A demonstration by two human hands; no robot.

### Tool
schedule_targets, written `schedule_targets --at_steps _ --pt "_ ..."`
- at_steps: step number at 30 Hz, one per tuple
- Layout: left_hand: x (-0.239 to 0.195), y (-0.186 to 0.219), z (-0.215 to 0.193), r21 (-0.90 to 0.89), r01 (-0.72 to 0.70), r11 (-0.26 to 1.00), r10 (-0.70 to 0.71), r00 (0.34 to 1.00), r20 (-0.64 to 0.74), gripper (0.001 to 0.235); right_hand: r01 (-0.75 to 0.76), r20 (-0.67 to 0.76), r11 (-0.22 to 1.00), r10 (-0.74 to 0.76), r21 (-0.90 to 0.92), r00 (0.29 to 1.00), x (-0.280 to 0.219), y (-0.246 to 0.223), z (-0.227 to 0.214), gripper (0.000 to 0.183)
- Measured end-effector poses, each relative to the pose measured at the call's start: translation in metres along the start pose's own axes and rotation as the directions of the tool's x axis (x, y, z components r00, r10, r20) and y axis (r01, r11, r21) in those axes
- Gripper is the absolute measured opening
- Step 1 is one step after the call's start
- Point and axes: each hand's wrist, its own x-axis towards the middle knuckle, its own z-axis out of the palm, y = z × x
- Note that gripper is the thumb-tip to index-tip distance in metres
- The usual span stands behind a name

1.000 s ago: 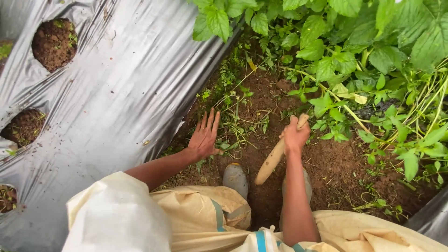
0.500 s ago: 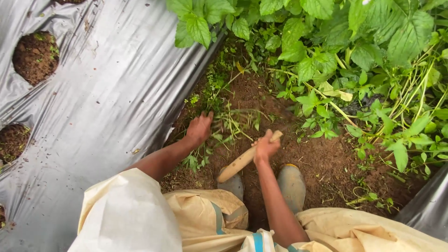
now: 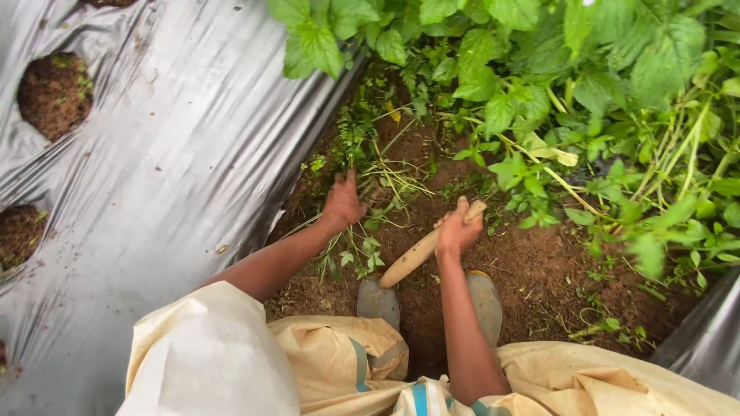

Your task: Using a hand hoe to remove weeds from the soil between plastic-covered planting rows and gathering the pulled weeds.

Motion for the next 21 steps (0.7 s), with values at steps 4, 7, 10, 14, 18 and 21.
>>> schedule_targets --at_steps 4,7,10,14,18,21 --pt "-0.026 0.003 -0.001 0.031 -0.027 0.999 0.024 0.995 0.093 0.101 -0.17 0.107 0.978 0.183 -0.12 0.977 -0.04 0.051 0.009 0.022" --pt "-0.037 0.006 -0.015 0.352 -0.112 0.929 0.077 0.991 0.111 0.11 -0.156 0.226 0.958 0.211 -0.239 0.951 -0.057 0.06 0.016 0.025" --pt "-0.038 -0.002 -0.02 0.388 -0.117 0.914 0.105 0.993 0.052 0.108 -0.004 0.239 0.906 0.117 -0.424 0.964 -0.034 0.048 0.009 0.03" --pt "-0.031 0.009 -0.051 0.307 -0.188 0.933 0.2 0.98 -0.008 0.097 0.333 0.374 0.74 -0.119 -0.584 0.92 -0.006 -0.02 -0.005 0.034" --pt "-0.067 0.059 -0.108 -0.073 -0.438 0.896 0.43 0.897 -0.105 0.088 0.457 0.641 0.68 0.024 -0.573 0.767 0.002 -0.091 -0.032 0.049" --pt "-0.048 0.066 -0.093 -0.182 -0.485 0.856 0.482 0.874 -0.063 0.087 0.524 0.737 0.599 0.171 -0.605 0.654 -0.052 -0.147 -0.036 0.057"
